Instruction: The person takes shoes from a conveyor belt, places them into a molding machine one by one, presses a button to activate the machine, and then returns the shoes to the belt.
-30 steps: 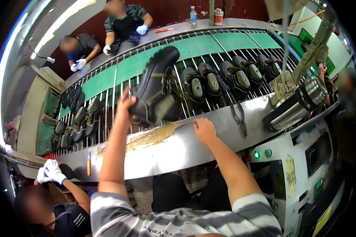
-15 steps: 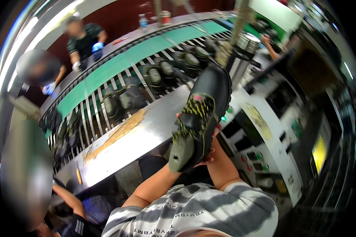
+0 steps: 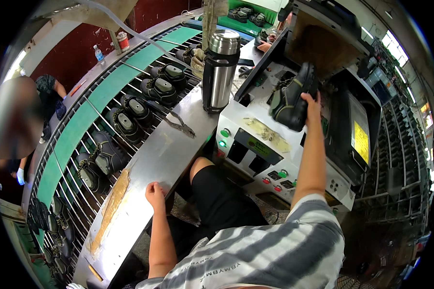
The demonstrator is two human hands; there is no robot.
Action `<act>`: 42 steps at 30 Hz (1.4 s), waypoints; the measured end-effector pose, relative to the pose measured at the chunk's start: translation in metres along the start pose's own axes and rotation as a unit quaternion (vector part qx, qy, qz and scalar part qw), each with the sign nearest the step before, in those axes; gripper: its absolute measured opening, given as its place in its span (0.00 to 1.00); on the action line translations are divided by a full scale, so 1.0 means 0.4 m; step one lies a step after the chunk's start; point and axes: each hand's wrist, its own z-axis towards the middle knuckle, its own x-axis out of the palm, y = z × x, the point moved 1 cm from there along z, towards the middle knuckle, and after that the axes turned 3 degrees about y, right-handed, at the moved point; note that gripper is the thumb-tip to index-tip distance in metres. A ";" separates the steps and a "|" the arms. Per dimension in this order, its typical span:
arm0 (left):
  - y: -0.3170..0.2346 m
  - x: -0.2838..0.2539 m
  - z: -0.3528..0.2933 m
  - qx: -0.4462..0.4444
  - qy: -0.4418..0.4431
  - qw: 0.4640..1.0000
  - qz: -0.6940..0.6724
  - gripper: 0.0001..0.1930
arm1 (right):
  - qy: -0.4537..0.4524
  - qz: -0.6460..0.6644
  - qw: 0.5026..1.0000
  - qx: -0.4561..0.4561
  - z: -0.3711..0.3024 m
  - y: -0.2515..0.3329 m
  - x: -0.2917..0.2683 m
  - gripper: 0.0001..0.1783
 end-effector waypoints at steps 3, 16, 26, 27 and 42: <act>0.015 -0.027 -0.003 0.018 0.013 0.999 -0.028 0.06 | -0.115 -0.245 0.963 0.007 0.203 0.029 -0.001 0.51; 0.042 -0.043 -0.014 0.003 -0.011 1.000 0.014 0.06 | -0.056 -0.541 0.812 0.213 0.443 -0.191 0.059 0.63; 0.052 -0.030 0.027 0.024 0.006 0.999 0.036 0.07 | -0.018 -0.635 0.763 -0.120 0.091 -0.195 0.027 0.39; 0.057 -0.026 0.037 0.036 -0.001 0.997 0.073 0.07 | -0.008 -0.619 0.761 -0.193 0.019 -0.205 0.012 0.38; -0.103 0.769 -0.099 -0.175 0.303 0.879 -0.324 0.34 | -0.160 -0.606 0.751 -0.207 -0.262 -0.038 -0.644 0.25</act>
